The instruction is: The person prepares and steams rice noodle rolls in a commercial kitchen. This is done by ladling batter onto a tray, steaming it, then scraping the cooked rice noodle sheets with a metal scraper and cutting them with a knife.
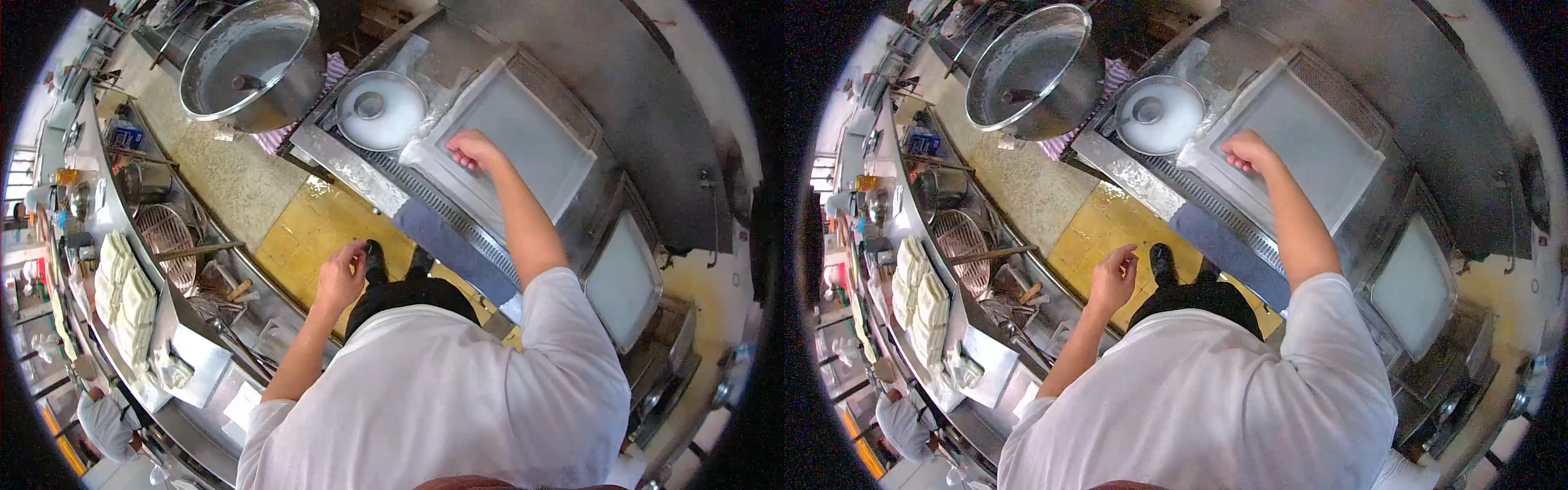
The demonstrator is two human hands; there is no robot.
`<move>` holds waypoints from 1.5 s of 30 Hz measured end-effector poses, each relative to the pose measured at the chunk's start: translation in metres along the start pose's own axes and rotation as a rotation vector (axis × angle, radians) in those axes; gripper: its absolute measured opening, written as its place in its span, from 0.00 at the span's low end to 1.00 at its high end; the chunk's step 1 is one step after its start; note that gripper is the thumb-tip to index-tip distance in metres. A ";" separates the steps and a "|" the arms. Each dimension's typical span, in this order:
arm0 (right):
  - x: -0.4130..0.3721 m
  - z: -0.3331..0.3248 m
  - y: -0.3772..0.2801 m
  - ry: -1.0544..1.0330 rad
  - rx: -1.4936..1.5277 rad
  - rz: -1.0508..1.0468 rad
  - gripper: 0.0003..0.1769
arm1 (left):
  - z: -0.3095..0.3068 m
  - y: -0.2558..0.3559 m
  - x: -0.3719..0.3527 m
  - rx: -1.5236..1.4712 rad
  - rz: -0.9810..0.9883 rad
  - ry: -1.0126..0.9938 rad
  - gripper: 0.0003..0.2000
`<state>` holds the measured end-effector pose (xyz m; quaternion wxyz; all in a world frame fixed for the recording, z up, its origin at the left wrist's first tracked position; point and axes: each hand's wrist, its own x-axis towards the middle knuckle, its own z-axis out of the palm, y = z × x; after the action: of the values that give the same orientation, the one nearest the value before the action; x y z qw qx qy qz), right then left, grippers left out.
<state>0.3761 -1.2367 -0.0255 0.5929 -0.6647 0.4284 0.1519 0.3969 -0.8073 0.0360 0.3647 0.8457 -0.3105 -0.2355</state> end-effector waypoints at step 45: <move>-0.160 0.195 -0.220 0.503 -0.418 -1.136 0.28 | -0.232 -0.028 0.148 0.016 0.436 0.411 0.14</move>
<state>0.5063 -1.0102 0.1839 0.3208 -0.9041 0.0975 -0.2650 0.6551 -0.7864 0.1335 0.4553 0.7917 -0.4064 0.0272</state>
